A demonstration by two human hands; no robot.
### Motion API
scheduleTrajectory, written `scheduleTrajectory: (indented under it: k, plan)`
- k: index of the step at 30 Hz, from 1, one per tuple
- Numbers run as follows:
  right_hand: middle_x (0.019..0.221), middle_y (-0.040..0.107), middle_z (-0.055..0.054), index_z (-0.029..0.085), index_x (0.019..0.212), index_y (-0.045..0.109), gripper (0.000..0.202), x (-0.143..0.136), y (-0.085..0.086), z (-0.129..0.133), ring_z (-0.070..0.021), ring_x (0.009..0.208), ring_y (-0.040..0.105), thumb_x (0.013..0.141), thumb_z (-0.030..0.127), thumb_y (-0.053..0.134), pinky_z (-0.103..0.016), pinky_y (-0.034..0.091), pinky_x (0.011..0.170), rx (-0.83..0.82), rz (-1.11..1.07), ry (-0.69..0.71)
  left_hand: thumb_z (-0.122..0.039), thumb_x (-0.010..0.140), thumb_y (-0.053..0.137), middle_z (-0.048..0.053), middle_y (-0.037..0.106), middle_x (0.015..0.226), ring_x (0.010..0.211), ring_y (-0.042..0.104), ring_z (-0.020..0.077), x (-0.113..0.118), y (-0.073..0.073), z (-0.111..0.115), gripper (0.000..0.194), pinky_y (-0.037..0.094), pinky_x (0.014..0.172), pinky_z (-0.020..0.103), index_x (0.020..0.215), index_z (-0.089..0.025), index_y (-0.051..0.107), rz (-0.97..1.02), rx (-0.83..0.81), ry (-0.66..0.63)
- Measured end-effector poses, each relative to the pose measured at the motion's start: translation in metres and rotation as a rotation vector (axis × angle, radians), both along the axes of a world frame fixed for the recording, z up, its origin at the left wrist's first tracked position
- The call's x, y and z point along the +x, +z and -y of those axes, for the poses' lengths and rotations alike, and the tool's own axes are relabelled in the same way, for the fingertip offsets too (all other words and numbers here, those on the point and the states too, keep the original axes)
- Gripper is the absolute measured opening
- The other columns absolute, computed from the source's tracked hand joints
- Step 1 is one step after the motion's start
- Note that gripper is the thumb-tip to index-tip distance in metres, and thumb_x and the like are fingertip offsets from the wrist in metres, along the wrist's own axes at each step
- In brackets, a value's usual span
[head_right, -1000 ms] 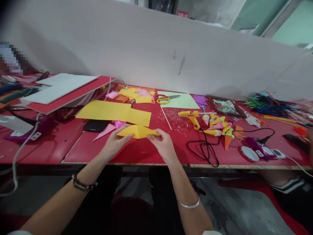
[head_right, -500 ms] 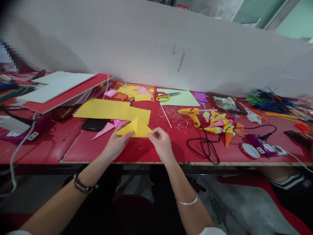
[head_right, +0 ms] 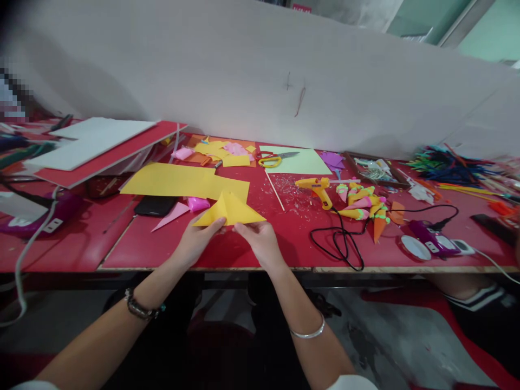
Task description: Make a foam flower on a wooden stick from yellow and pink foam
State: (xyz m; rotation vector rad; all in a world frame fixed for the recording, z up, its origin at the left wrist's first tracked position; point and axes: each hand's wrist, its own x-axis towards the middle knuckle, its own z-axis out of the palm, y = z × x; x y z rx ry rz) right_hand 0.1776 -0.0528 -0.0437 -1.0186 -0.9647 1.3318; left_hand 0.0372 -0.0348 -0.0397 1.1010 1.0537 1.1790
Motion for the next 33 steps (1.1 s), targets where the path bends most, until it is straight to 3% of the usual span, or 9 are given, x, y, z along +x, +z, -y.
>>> scheduleTrajectory:
  k: [5,13,20,24,33]
  plan:
    - [0.078,0.068,-0.004,0.016,0.081,0.065,0.024,-0.003,0.001,0.001,-0.015,0.068,0.062,0.065,0.033,0.066,-0.032,0.051,0.072,0.014,0.116,-0.052,-0.034,0.067,0.063,-0.003,0.055,0.056,0.047,0.047,0.0073,-0.001,0.004,0.002,0.022,0.04,0.049,0.02,0.075,-0.014,0.059,-0.094,0.062,-0.023]
    - [0.073,0.067,-0.003,0.016,0.08,0.064,0.022,-0.004,0.0,0.0,-0.0138,0.066,0.061,0.066,0.033,0.064,-0.029,0.051,0.067,0.03,0.124,-0.079,-0.033,0.066,0.064,0.002,0.063,0.064,0.06,0.057,0.0125,-0.003,0.002,0.0,0.02,0.045,0.06,0.024,0.067,-0.013,0.061,-0.044,0.056,-0.119]
    - [0.082,0.068,-0.002,0.019,0.084,0.065,0.021,-0.007,0.002,0.003,-0.0166,0.076,0.063,0.066,0.03,0.063,-0.032,0.051,0.073,0.046,0.205,-0.034,-0.033,0.068,0.063,-0.002,0.058,0.059,0.056,0.052,0.0084,-0.006,-0.004,-0.004,0.019,0.041,0.057,0.02,0.066,-0.015,0.057,-0.053,0.139,-0.092]
    - [0.091,0.066,-0.002,0.022,0.092,0.063,0.026,-0.007,0.0,0.004,-0.0188,0.088,0.061,0.068,0.031,0.062,-0.034,0.049,0.08,0.083,0.242,0.042,-0.033,0.069,0.061,-0.001,0.058,0.066,0.062,0.053,0.0099,-0.005,-0.004,-0.004,0.018,0.042,0.061,0.022,0.072,-0.016,0.056,-0.057,0.192,-0.159]
    - [0.085,0.066,-0.003,0.02,0.091,0.062,0.025,-0.006,0.002,0.003,-0.0204,0.085,0.061,0.068,0.032,0.062,-0.035,0.048,0.077,0.082,0.314,0.057,-0.028,0.075,0.056,0.001,0.057,0.075,0.069,0.053,0.0106,-0.007,-0.008,-0.005,0.017,0.043,0.066,0.023,0.085,-0.015,0.054,-0.124,0.275,-0.278]
